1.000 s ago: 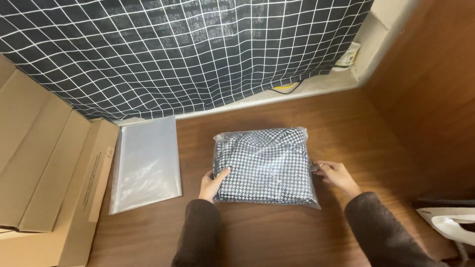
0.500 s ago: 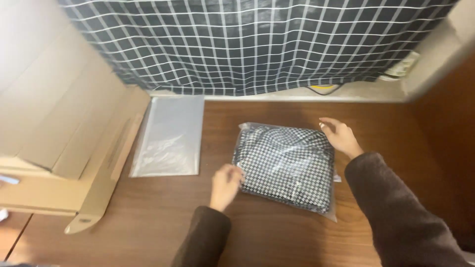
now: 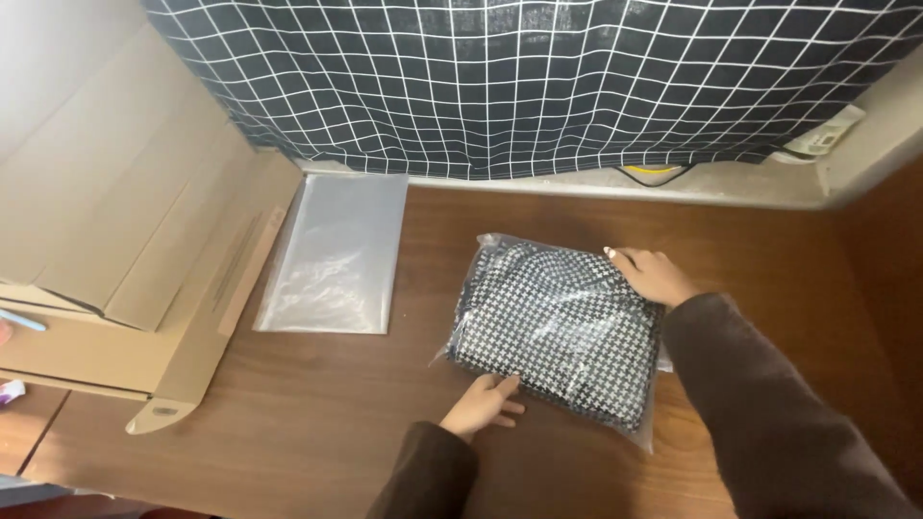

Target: Unboxing a checkered jacket from a plastic sleeve, unfolding and smoothing it on a table, and then hanging it on a clothes rack.

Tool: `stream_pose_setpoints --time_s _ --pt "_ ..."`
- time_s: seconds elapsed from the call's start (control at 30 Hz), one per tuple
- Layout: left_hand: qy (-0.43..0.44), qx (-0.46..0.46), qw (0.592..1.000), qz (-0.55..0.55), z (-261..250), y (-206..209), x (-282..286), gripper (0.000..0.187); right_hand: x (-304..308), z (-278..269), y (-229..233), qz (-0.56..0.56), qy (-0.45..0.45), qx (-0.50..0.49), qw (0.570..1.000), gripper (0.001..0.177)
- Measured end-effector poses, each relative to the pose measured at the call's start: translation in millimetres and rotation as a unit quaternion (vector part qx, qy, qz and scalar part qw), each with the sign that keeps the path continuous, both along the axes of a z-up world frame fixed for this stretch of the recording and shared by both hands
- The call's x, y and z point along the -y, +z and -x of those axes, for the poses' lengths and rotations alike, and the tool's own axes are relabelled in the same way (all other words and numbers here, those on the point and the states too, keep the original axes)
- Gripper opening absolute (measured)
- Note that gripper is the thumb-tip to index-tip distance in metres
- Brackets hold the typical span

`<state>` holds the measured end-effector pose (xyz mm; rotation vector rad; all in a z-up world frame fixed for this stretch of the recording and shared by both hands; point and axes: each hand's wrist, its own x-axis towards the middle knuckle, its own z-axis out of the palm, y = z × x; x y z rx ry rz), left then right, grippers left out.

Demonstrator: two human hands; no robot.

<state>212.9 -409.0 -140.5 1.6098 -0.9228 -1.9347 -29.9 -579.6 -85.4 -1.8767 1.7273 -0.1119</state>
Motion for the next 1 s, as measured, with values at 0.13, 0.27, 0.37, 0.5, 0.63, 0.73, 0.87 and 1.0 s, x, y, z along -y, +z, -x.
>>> stream_pose_setpoints --time_s 0.13,0.27,0.37,0.5,0.63,0.73,0.87,1.0 --pt "-0.04 0.018 0.999 0.026 4.1 9.6 11.2 0.059 -12.1 19.4 -7.7 0.032 -0.011 -0.005 0.999 0.053" --pt "-0.044 0.051 0.997 0.048 5.7 19.1 28.9 0.073 -32.9 35.2 -3.9 -0.02 -0.062 -0.006 0.998 0.062" --pt "-0.045 0.075 0.992 0.091 11.5 28.6 41.6 0.076 -60.0 47.8 -4.0 -0.035 -0.09 -0.023 0.995 0.071" --pt "-0.049 0.09 0.988 0.111 17.7 43.9 65.3 0.074 -92.2 54.5 -4.6 -0.085 -0.109 -0.045 0.989 0.081" --pt "0.007 0.02 0.983 0.185 26.3 4.1 102.9 0.073 -121.2 51.7 -7.1 -0.125 -0.145 -0.049 0.98 0.092" --pt "0.102 -0.045 0.97 0.217 15.4 -38.8 125.4 0.067 -146.3 43.6 -10.3 -0.163 -0.23 0.169 0.944 0.08" --pt "0.163 -0.023 0.948 0.272 -5.6 -18.5 117.2 0.058 -167.6 17.1 -2.9 -0.25 -0.155 0.255 0.921 0.079" --pt "0.153 0.076 0.936 0.307 -32.8 -6.5 96.0 0.054 -177.8 -16.0 -22.2 -0.293 -0.128 0.339 0.885 0.08"
